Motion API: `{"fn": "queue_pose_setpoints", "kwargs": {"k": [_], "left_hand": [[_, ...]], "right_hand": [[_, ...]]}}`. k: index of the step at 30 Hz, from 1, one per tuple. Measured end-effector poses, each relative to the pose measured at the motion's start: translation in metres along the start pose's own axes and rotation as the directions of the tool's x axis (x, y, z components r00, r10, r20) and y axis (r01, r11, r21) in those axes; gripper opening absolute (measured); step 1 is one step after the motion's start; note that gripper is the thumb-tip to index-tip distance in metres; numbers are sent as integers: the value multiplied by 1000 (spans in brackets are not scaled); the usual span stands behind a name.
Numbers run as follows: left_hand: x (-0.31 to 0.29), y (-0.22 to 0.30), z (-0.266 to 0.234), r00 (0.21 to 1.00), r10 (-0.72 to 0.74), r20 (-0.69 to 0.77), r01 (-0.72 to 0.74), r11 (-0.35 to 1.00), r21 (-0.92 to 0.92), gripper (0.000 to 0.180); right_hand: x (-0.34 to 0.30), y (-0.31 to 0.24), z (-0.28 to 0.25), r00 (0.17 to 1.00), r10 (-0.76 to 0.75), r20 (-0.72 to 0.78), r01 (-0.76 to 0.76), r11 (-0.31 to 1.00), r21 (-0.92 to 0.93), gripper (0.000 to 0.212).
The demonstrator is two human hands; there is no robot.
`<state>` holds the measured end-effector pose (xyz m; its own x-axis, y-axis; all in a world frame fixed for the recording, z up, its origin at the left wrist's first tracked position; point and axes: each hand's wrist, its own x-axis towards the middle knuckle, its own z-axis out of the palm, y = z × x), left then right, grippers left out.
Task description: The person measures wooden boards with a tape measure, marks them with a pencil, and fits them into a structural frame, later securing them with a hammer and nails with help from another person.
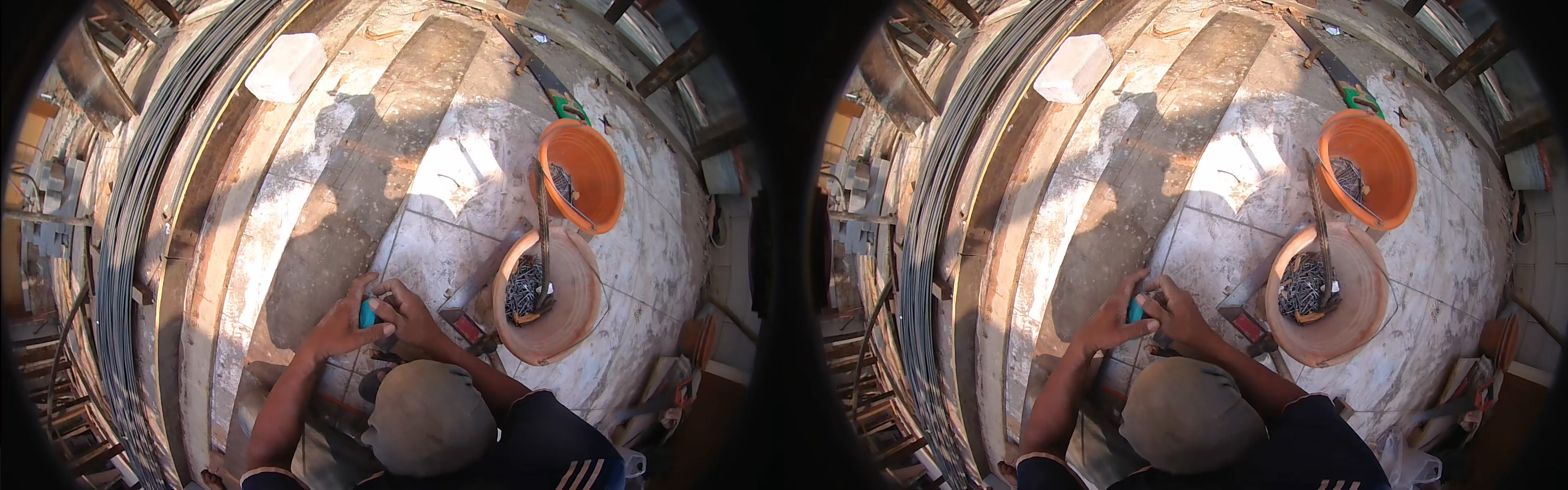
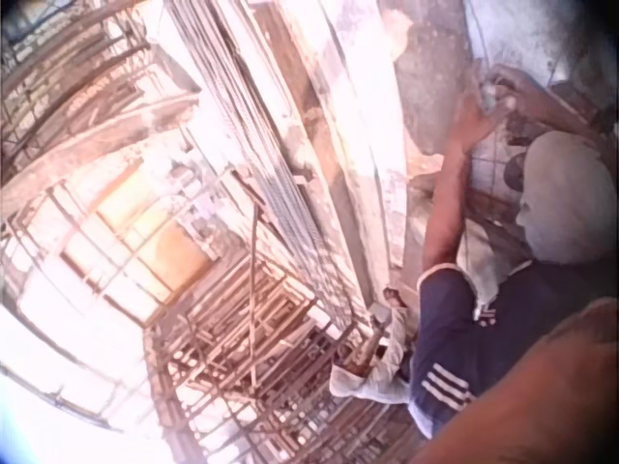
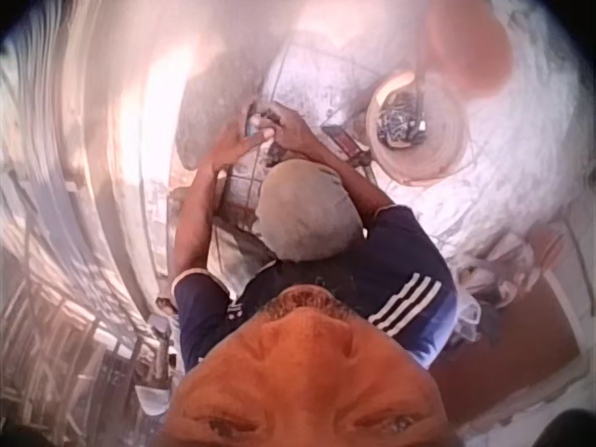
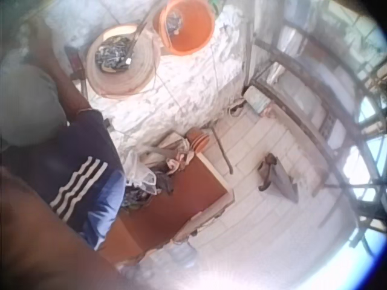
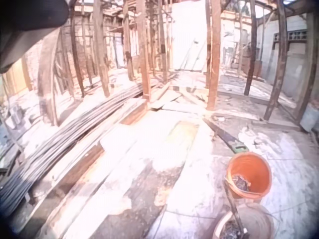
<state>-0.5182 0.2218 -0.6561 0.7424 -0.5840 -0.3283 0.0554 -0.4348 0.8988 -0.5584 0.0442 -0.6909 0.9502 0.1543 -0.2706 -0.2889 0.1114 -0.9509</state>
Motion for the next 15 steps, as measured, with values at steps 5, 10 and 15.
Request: {"fn": "queue_pose_setpoints", "kwargs": {"k": [5,10,15], "left_hand": [[6,-13,-27,995,-45,84,46,999,-9,73],[-17,2,-77,978,-203,41,196,971,139,55],[-42,0,-173,942,-326,-74,330,943,43,22]], "right_hand": [[29,25,2,978,-42,206,17,992,123,27],[72,-35,-15,894,169,415,-243,961,131,30],[118,-89,-81,962,251,104,-268,808,525,19]]}}
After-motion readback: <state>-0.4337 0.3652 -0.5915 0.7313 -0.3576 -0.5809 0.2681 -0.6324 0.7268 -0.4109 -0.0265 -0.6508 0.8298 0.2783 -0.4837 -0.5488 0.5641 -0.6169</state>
